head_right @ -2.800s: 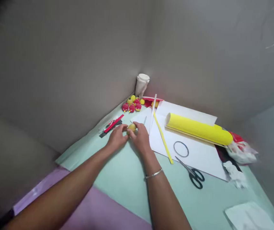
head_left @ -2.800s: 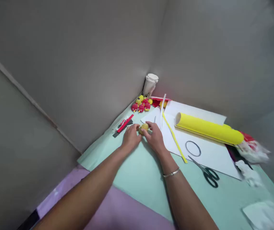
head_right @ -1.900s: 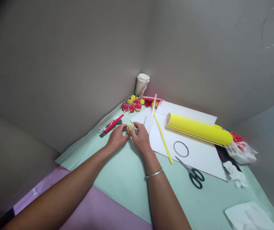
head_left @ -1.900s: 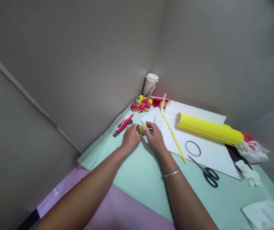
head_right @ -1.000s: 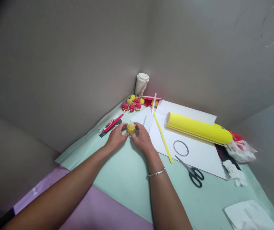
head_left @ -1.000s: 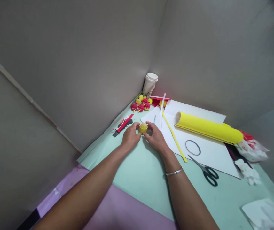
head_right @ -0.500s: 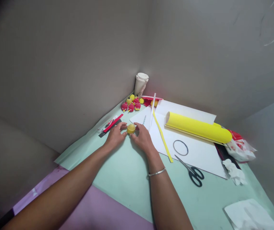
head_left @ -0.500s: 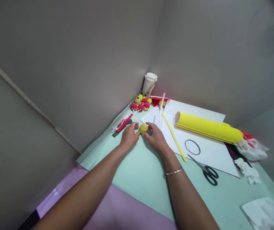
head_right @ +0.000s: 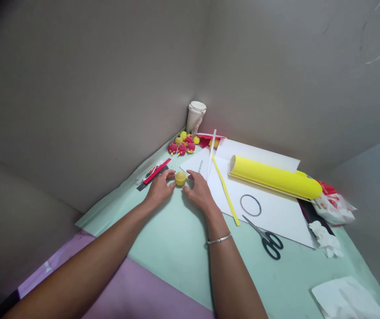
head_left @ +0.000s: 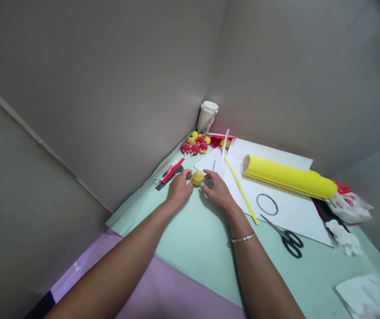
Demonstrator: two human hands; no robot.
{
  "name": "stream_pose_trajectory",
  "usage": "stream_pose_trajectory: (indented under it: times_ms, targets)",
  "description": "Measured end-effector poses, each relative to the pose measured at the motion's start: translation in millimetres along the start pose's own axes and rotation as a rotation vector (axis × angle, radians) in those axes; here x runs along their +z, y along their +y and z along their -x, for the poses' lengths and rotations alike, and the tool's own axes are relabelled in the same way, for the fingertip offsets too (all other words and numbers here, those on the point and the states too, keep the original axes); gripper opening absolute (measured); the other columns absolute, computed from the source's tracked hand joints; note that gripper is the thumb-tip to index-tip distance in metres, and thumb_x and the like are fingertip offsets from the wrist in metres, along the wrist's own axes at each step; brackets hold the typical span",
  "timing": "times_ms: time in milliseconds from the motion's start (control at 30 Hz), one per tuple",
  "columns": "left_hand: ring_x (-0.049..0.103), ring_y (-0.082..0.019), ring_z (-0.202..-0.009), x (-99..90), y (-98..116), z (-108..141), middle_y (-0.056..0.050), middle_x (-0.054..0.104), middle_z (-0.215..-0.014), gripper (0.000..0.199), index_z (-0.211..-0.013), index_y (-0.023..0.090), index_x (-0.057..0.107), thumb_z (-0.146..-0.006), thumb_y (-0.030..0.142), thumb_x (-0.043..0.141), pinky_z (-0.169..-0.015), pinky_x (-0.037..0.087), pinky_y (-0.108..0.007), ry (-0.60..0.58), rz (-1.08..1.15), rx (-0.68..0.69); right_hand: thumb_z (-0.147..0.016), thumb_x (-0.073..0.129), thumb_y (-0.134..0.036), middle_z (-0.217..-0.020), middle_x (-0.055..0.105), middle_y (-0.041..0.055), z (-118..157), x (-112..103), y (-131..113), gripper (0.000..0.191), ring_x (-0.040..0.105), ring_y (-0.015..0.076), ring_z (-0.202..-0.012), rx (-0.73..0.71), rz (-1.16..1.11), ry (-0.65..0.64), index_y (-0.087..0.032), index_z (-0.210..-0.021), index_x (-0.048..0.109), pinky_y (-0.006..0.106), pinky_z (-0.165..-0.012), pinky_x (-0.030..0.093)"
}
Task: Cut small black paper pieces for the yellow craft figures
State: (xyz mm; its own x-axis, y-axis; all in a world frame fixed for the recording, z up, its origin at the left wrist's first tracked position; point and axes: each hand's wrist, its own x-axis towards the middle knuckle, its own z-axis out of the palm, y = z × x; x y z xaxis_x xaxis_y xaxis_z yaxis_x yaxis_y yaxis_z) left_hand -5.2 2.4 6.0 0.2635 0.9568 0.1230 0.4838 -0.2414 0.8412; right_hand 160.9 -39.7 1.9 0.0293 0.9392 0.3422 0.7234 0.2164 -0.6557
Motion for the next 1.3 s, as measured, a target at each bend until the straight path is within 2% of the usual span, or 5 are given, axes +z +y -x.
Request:
stream_pose_trajectory:
  times_ms: [233,733,1067,1300]
  targets:
    - [0.064,-0.022,-0.106,0.2,-2,0,-0.008,0.069,-0.113,0.040,-0.113,0.020,0.057,-0.076,0.005,0.056,-0.093,0.049,-0.035,0.017,-0.036,0.015,-0.071,0.055,-0.014,-0.108,0.062,0.0071,0,-5,-2,0.057,0.059,0.0235,-0.100,0.026,-0.013,0.006,-0.023,-0.128,0.054,0.042,-0.092,0.047]
    - [0.064,-0.021,-0.108,2.6,1,1,-0.008,0.069,-0.115,0.044,-0.117,0.019,0.055,-0.075,0.006,0.058,-0.095,0.049,-0.035,-0.027,0.022,0.036,-0.080,0.065,-0.027,-0.115,0.061,0.0112,0,3,-9,0.048,0.059,0.0253,-0.105,-0.045,-0.032,0.016,-0.019,-0.126,0.055,0.042,-0.093,0.047]
    - [0.065,-0.019,-0.103,6.0,-2,0,-0.008,0.069,-0.113,0.045,-0.116,0.019,0.055,-0.074,0.004,0.059,-0.093,0.050,-0.033,-0.048,0.053,0.053,-0.079,0.066,-0.026,-0.121,0.061,0.0113,0,4,-6,0.050,0.058,0.0254,-0.110,-0.034,-0.023,0.018,-0.020,-0.127,0.054,0.042,-0.097,0.046]
    - [0.065,-0.019,-0.102,5.7,-3,0,-0.008,0.070,-0.112,0.043,-0.116,0.018,0.055,-0.075,0.006,0.060,-0.092,0.050,-0.033,-0.051,0.026,0.051,-0.079,0.066,-0.027,-0.119,0.061,0.0118,-1,6,-7,0.050,0.059,0.0249,-0.107,-0.033,-0.028,0.032,-0.018,-0.127,0.054,0.040,-0.095,0.047]
